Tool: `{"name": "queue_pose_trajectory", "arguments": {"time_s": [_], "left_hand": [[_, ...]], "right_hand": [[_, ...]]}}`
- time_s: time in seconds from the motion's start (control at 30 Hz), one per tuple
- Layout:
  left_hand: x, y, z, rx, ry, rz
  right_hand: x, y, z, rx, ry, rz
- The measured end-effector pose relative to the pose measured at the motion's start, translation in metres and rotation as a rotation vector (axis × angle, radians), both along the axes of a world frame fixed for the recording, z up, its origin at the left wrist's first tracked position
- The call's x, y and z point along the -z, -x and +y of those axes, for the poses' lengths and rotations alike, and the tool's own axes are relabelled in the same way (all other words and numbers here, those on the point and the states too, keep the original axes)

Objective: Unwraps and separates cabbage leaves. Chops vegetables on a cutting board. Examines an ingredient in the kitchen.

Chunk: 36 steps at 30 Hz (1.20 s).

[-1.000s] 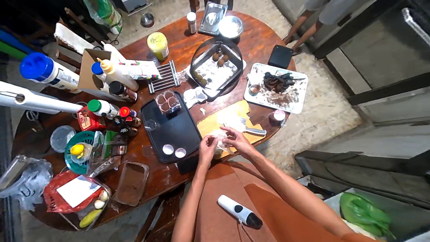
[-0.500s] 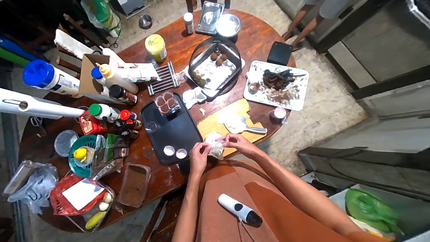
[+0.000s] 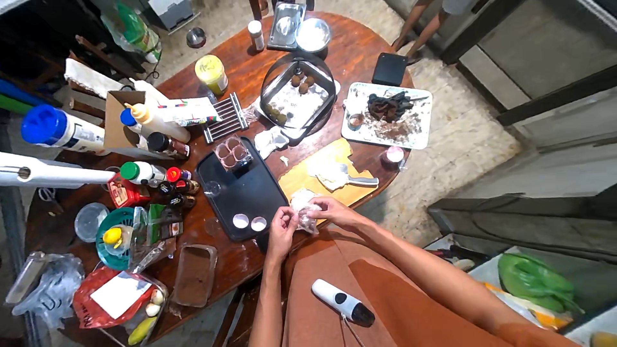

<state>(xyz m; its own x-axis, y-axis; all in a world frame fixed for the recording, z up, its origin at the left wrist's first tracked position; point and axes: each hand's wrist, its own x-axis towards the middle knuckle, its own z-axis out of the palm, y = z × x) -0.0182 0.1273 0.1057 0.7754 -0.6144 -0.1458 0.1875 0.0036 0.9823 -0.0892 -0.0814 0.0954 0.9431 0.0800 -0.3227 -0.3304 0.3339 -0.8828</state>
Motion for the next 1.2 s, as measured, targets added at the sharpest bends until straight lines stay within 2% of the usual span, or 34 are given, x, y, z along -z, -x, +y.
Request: {"name": "queue_pose_trajectory", "arguments": {"time_s": [0.07,0.17,0.3,0.5,0.6,0.67,0.77,0.97,1.1,1.2], "left_hand": [[0.000,0.006,0.007,-0.072,-0.039,-0.033],[0.008,0.015,0.021,-0.206,-0.092,-0.045],[0.017,0.024,0.045,-0.377,-0.011,0.140],[0.017,0.027,0.038,-0.502,0.071,0.311],[0.016,0.025,0.021,-0.559,-0.005,0.299],[0.016,0.024,0.013,-0.573,-0.056,0.223],[0.021,0.023,0.008,-0.551,-0.072,0.052],[0.013,0.009,0.010,-0.594,-0.027,0.046],[0.005,0.004,0.014,-0.426,-0.057,-0.050],[-0.001,0.003,0.016,-0.271,-0.082,-0.097]], "right_hand": [[0.003,0.004,0.004,-0.008,0.055,0.005],[0.010,0.010,0.006,-0.126,0.124,-0.019],[0.018,0.016,0.008,-0.148,0.105,-0.002],[0.019,0.016,0.010,0.123,-0.222,0.091],[0.012,0.009,0.010,0.274,-0.351,0.140],[0.008,0.005,0.011,0.351,-0.340,0.187],[0.010,0.005,0.009,0.377,-0.235,0.220],[0.026,0.018,-0.004,0.160,-0.011,0.233],[0.027,0.022,-0.020,-0.001,0.131,0.354],[0.016,0.015,-0.030,-0.112,0.462,0.302]]}}
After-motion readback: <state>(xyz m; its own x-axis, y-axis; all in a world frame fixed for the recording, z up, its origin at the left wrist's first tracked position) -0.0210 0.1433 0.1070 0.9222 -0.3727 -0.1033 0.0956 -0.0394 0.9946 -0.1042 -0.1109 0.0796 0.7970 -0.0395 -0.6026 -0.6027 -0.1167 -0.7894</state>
